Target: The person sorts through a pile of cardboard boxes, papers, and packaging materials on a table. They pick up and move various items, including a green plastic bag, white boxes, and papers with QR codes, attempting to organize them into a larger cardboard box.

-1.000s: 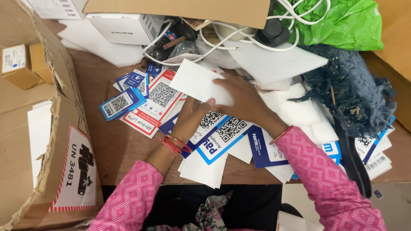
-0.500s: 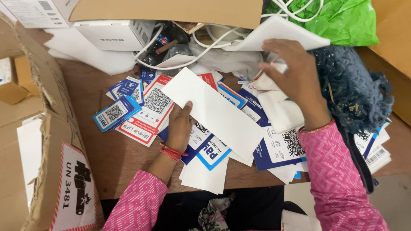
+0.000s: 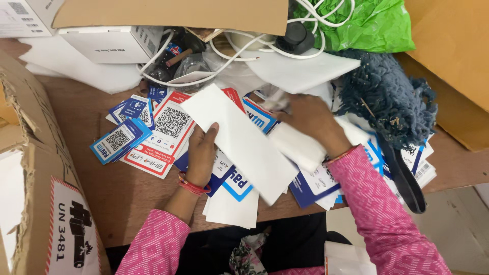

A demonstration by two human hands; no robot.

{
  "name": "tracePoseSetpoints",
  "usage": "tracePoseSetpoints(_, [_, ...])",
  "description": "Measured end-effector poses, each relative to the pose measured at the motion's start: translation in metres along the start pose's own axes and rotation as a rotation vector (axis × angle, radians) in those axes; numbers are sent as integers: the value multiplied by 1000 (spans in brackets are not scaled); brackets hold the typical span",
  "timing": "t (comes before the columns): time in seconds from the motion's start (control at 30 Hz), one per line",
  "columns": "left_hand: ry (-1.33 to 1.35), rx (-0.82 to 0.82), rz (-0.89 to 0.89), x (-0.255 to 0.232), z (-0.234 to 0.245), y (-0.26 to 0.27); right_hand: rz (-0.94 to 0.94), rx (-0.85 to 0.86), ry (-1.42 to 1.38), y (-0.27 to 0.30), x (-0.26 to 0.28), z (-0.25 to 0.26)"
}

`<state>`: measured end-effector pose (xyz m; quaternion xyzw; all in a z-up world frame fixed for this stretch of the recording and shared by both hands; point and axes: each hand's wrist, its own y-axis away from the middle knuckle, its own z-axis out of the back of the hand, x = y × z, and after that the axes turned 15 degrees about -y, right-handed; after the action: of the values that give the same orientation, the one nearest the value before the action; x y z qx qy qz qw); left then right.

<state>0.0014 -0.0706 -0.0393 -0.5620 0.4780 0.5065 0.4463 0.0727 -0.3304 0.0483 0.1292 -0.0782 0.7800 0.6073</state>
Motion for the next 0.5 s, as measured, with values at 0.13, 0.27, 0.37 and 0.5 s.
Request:
tracePoseSetpoints(0.13, [-161,-80,-83,9,3,2,366,-196,-20,-2,52,-59])
tracePoseSetpoints(0.27, [7,-104,-37,12,15,3,505,-221,9,-9,70,-73])
tracePoseSetpoints(0.37, [50,-74,-5,6,22,10,522,-123,-273,-12,68,-48])
tracePoseSetpoints(0.5, [-40,-74,21,-4,21,12,453,-327,-431,1,28,0])
